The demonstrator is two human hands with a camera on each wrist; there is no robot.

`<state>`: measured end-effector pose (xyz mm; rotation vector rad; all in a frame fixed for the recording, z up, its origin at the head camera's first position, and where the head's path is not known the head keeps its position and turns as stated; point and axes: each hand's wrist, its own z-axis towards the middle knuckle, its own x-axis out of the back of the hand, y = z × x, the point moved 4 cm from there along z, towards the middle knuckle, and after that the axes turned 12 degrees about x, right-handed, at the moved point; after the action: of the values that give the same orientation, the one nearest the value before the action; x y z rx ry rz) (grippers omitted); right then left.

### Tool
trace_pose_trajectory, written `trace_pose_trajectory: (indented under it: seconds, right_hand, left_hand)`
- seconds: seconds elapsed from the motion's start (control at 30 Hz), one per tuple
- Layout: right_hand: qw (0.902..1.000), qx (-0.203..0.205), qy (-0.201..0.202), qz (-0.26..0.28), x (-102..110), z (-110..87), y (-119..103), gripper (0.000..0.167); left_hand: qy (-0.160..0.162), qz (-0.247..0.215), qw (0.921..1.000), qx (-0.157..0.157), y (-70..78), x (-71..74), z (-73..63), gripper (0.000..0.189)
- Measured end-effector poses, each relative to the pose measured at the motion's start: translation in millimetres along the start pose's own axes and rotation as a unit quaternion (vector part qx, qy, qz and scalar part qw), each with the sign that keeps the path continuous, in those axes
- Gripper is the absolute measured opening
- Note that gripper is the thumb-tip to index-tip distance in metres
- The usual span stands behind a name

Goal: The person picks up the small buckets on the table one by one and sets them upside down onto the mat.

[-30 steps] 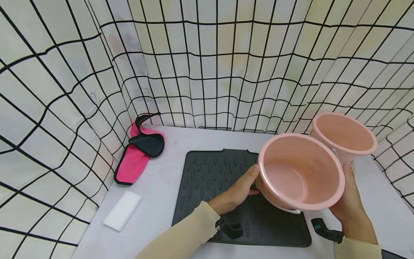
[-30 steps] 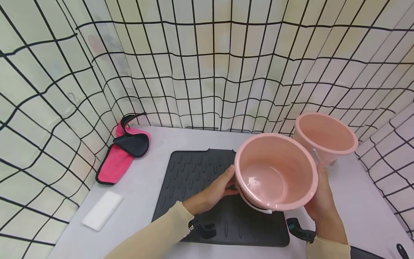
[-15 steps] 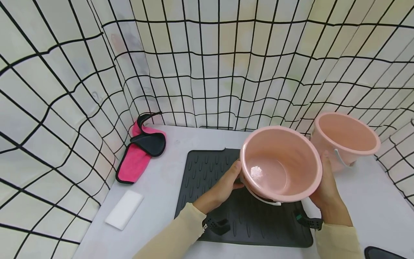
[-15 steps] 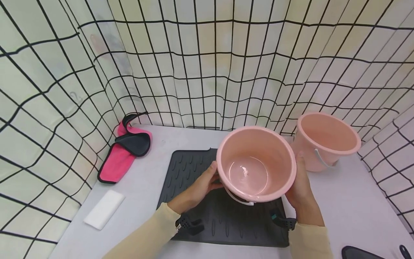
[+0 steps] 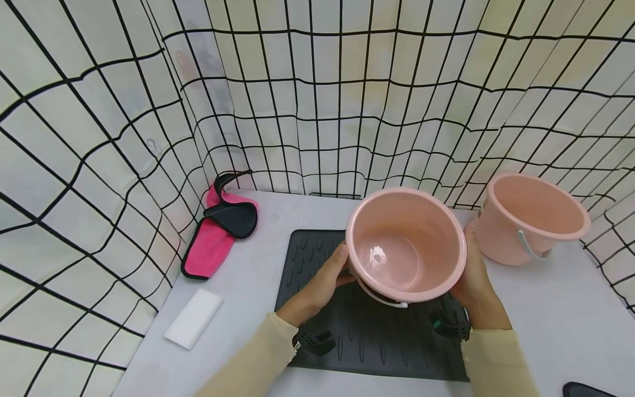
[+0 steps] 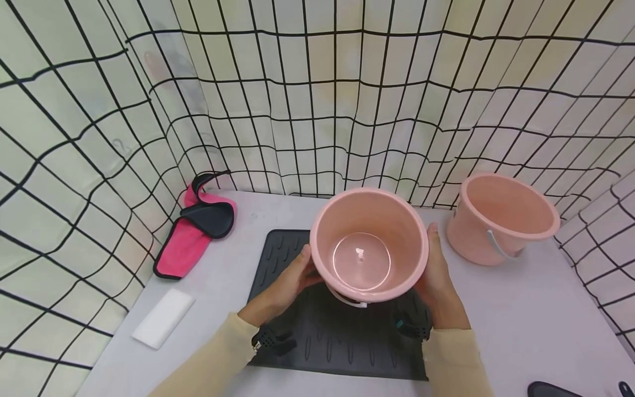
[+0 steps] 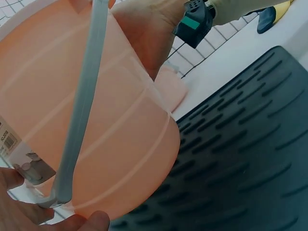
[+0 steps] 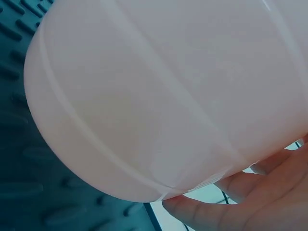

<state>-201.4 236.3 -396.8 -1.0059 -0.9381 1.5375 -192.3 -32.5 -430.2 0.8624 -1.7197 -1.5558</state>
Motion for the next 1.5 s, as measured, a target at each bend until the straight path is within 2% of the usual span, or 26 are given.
trace_pose_trajectory:
  seconds: [0.1, 0.3, 0.53, 0.7, 0.8, 0.9, 1.0, 1.1, 1.2, 1.33, 1.43, 1.5]
  right_hand:
    - [0.9999, 0.001, -0.015, 0.000, -7, 3.2, 3, 0.086]
    - [0.9990, 0.006, -0.045, 0.000, -18, 9.3, 9, 0.080]
    - [0.9985, 0.004, -0.047, -0.026, -29, 15.7, 15, 0.082]
    - [0.9979, 0.000, -0.062, -0.021, -36, 19.6, 17, 0.083]
    - [0.9969, -0.007, -0.070, -0.037, -39, 21.7, 18, 0.084]
    - [0.9938, -0.041, -0.083, -0.062, -42, 22.1, 19, 0.089]
    - [0.9869, -0.096, -0.101, -0.082, -44, 20.8, 22, 0.093]
    - [0.9791, -0.143, -0.118, -0.084, -46, 18.3, 23, 0.095]
    - [0.9748, -0.163, -0.134, -0.072, -49, 16.4, 23, 0.096]
    - [0.9740, -0.155, -0.159, -0.048, -51, 15.9, 22, 0.091]
    - [0.9764, -0.130, -0.169, -0.037, -52, 16.5, 22, 0.090]
    - [0.9788, -0.111, -0.170, -0.030, -53, 17.0, 23, 0.091]
  left_hand:
    - [0.003, 0.002, 1.0000, 0.000, -0.1, 7.0, -4.2, 0.066]
    - [0.009, -0.007, 0.9999, 0.005, -2.9, 19.1, -11.3, 0.069]
    - [0.023, -0.014, 0.9996, 0.011, -9.9, 28.5, -15.9, 0.068]
    - [0.039, -0.017, 0.9990, 0.011, -10.8, 33.9, -19.6, 0.067]
    - [0.048, -0.019, 0.9986, 0.009, -10.6, 36.8, -22.2, 0.069]
    - [0.057, -0.024, 0.9981, 0.001, -11.4, 40.0, -24.2, 0.072]
    - [0.070, -0.022, 0.9973, -0.012, -13.5, 43.6, -26.1, 0.073]
    - [0.083, -0.016, 0.9962, -0.021, -16.5, 47.2, -27.4, 0.074]
    - [0.092, -0.010, 0.9954, -0.026, -18.1, 50.2, -29.4, 0.075]
    - [0.094, -0.003, 0.9942, -0.053, -16.4, 53.3, -32.7, 0.077]
    - [0.085, 0.007, 0.9932, -0.079, -13.5, 54.0, -34.1, 0.077]
    - [0.081, 0.007, 0.9933, -0.082, -12.9, 54.0, -34.6, 0.077]
